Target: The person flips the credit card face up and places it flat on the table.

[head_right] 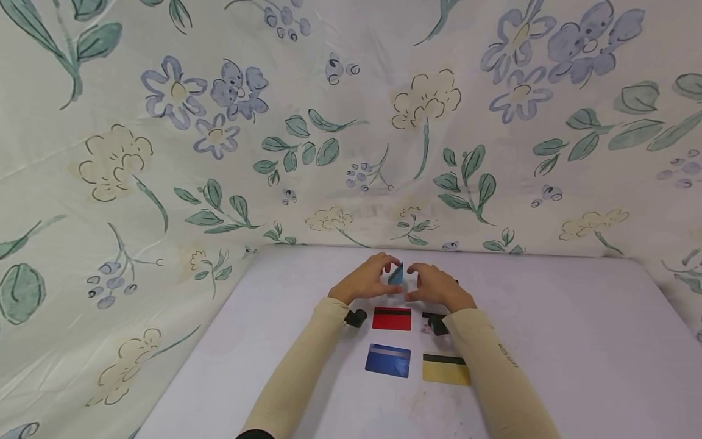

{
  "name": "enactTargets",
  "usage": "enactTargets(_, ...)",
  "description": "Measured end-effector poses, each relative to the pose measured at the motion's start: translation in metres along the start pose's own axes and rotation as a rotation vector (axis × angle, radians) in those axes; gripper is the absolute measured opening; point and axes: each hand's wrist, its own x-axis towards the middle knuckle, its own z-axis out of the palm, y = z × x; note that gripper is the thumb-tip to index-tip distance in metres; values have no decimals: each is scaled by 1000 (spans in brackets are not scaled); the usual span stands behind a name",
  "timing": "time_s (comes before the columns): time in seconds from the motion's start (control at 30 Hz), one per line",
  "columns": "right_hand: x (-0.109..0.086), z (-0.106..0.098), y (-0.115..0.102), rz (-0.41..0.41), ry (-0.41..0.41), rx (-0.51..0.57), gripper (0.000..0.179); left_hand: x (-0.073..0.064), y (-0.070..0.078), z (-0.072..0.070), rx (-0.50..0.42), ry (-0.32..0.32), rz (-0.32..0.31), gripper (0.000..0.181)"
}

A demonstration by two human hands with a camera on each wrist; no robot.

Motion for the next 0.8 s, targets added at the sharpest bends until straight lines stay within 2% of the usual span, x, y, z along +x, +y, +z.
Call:
enactTargets(0.33,2,2,0,-17,2,-3,70,-1,0,-2,-6,10,37,63)
enactTargets(0.8,4,10,-3,-9,-28,68,72,-4,2,-3,-23,22,62,61)
